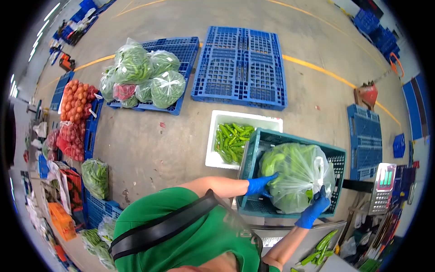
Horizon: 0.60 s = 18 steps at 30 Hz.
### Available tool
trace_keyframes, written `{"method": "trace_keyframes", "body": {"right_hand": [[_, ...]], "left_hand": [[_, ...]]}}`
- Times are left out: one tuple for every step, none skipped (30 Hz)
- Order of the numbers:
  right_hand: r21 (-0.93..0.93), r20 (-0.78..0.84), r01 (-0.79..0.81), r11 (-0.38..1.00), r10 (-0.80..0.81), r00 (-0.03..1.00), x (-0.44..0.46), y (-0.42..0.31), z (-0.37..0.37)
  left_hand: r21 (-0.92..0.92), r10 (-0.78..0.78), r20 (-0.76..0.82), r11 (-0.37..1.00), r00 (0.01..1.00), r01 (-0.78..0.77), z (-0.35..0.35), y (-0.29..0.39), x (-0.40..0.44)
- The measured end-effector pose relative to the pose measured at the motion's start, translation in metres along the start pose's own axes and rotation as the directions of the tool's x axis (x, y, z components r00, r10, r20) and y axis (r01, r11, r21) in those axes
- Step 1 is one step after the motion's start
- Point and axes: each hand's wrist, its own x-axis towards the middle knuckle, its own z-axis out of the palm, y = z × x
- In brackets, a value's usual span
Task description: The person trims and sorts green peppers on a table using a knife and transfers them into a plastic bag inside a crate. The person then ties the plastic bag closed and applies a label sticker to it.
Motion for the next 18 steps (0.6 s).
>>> {"method": "trace_keyframes", "body": {"right_hand": [[-0.036,0.022,0.067,0.997,-0.066,0.998,0.007,-0.016,0.016],[-0.018,0.063,0.121,0.993,-0.120,0.991,0.007,-0.032,0.027],[0.015,0.094,0.202,0.979,-0.202,0.975,-0.059,-0.039,0.041],[0.044,0.136,0.195,0.980,-0.199,0.970,-0.075,-0.054,0.042],[0.048,0.177,0.234,0.971,-0.239,0.955,-0.083,-0.091,0.035],[0.022,0.196,0.282,0.959,-0.281,0.939,-0.105,-0.124,0.034],[0.081,0.169,0.275,0.958,-0.285,0.944,-0.114,-0.130,0.034],[0.128,0.117,0.335,0.933,-0.350,0.929,-0.127,-0.147,0.043],[0.167,0.067,0.391,0.905,-0.406,0.911,-0.142,-0.166,0.050],[0.215,0.018,0.378,0.901,-0.390,0.921,-0.156,-0.184,0.053],[0.257,-0.024,0.371,0.893,-0.378,0.926,-0.166,-0.197,0.058],[0.195,-0.046,0.453,0.870,-0.453,0.890,-0.180,-0.206,0.068],[0.128,-0.068,0.529,0.839,-0.525,0.848,-0.193,-0.215,0.079],[0.060,-0.090,0.599,0.799,-0.593,0.800,-0.207,-0.224,0.089],[0.128,-0.024,0.573,0.810,-0.575,0.818,-0.218,-0.232,0.100],[0.191,0.042,0.538,0.821,-0.554,0.831,-0.237,-0.245,0.117],[0.219,0.002,0.511,0.831,-0.524,0.852,-0.256,-0.247,0.146],[0.221,0.010,0.519,0.826,-0.534,0.845,-0.268,-0.247,0.170]], "left_hand": [[0.016,-0.008,0.101,1.000,0.995,0.007,-0.001,0.013,0.017],[0.037,-0.025,0.198,0.999,0.980,0.018,-0.003,0.021,0.033],[0.564,0.225,0.402,0.703,0.888,-0.433,-0.042,-0.011,-0.035],[0.383,0.165,0.426,0.858,0.890,-0.342,-0.053,-0.029,-0.035],[0.185,0.086,0.503,0.961,0.860,-0.204,-0.035,-0.039,-0.029],[0.009,0.005,0.574,1.000,0.819,-0.013,-0.016,-0.049,-0.025],[-0.123,-0.087,0.619,0.971,0.781,0.205,0.000,-0.057,-0.067],[-0.213,-0.165,0.669,0.892,0.725,0.399,0.029,-0.053,-0.105],[-0.278,-0.241,0.711,0.767,0.661,0.579,0.058,-0.049,-0.143],[-0.345,-0.309,0.725,0.610,0.615,0.714,0.084,-0.033,-0.206],[-0.304,-0.346,0.727,0.613,0.594,0.729,0.089,-0.018,-0.229],[-0.264,-0.381,0.727,0.613,0.572,0.745,0.093,-0.002,-0.251],[-0.129,-0.388,0.686,0.768,0.616,0.627,0.085,0.012,-0.266],[0.024,-0.379,0.646,0.877,0.663,0.479,0.077,0.028,-0.279],[0.151,-0.338,0.617,0.937,0.710,0.316,0.070,0.045,-0.308],[0.286,-0.296,0.586,0.946,0.755,0.149,0.064,0.063,-0.338],[0.369,-0.296,0.611,0.927,0.734,0.066,0.046,0.081,-0.360],[0.444,-0.301,0.633,0.896,0.713,-0.016,0.022,0.101,-0.378]]}}
